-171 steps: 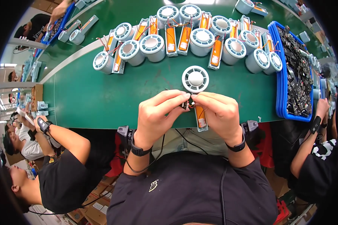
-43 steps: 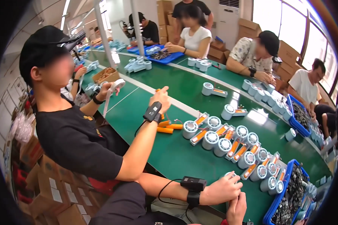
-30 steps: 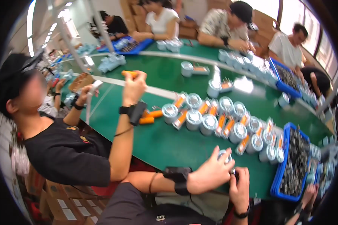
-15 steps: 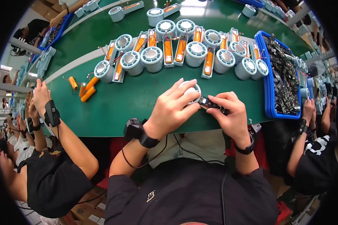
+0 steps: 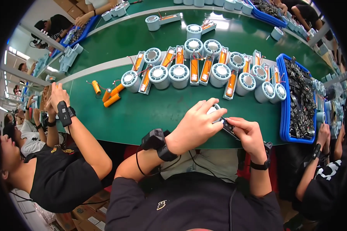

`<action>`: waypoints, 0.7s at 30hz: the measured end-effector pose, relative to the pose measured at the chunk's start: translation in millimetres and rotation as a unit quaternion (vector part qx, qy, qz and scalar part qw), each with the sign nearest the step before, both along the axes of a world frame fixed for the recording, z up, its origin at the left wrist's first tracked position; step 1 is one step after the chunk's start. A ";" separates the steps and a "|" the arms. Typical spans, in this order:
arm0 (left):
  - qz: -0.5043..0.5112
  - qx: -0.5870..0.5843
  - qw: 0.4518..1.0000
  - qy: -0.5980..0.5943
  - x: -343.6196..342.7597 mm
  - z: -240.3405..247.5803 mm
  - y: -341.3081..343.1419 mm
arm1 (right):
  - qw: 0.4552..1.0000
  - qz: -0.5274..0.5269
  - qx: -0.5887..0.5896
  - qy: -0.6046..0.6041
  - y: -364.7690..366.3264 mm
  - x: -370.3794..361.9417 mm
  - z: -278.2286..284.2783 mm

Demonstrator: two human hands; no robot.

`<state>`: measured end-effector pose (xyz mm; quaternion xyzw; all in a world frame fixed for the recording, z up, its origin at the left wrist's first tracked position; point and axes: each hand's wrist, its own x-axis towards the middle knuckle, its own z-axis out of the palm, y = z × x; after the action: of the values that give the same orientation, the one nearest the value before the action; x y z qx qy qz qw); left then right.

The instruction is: The person picks up a circuit board and a fan housing, connects the battery and motor wires to the board, and presses the board into the housing. They then snap a plastic cover onto the housing and place the assembled unit on the table.

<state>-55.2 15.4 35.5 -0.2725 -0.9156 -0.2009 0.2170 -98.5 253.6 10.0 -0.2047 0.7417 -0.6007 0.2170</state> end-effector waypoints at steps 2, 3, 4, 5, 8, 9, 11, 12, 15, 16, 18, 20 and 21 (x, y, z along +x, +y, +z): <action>-0.007 -0.003 1.000 -0.004 -2.0 5.8 1.3 | 0.999 -0.002 -0.028 -0.045 -3.6 2.1 -2.0; -0.023 -0.026 0.999 -0.022 -5.5 12.1 -0.8 | 0.997 -0.005 -0.044 -0.065 -5.1 0.4 -3.4; -0.039 -0.048 0.997 -0.041 -8.0 19.3 -4.1 | 0.997 -0.007 -0.049 -0.060 -5.3 5.6 -7.8; -0.055 -0.071 0.994 -0.060 -9.5 26.9 -7.4 | 0.993 -0.053 -0.103 -0.038 -4.0 19.1 -15.2; 0.031 -0.052 0.997 0.055 -33.3 65.3 -41.6 | 0.964 -0.153 -0.217 0.011 -7.7 17.8 -30.9; 0.068 -0.025 0.993 0.091 -56.8 76.7 -62.3 | 0.966 -0.152 -0.207 0.024 -5.5 14.5 -30.7; 0.172 0.016 0.977 0.126 -99.5 97.5 -119.7 | 0.972 -0.137 -0.188 0.042 -2.7 20.3 -26.8; 0.256 0.048 0.962 0.078 -121.6 97.3 -147.8 | 0.971 -0.141 -0.190 0.040 -2.2 20.8 -27.7; 0.520 -0.027 0.854 -0.018 -172.3 70.5 -244.0 | 0.977 -0.098 -0.186 0.034 -4.6 18.6 -28.1; 0.532 -0.045 0.844 -0.041 -184.3 50.9 -274.7 | 0.977 -0.100 -0.187 0.035 -3.3 20.6 -27.2; 0.545 -0.064 0.834 -0.057 -201.6 22.9 -321.6 | 0.980 -0.095 -0.167 0.045 -1.5 22.6 -28.4; 0.567 -0.135 0.805 -0.113 -214.6 7.0 -359.4 | 0.981 -0.095 -0.162 0.050 -2.6 14.3 -28.4; 0.572 -0.171 0.789 -0.146 -222.7 1.0 -365.2 | 0.982 -0.088 -0.155 0.066 -2.1 13.9 -26.2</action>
<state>-278.0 -349.8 36.5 0.3003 -0.9443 0.0825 0.1062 -84.7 251.5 -16.2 -0.2093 0.6675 -0.7102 0.0797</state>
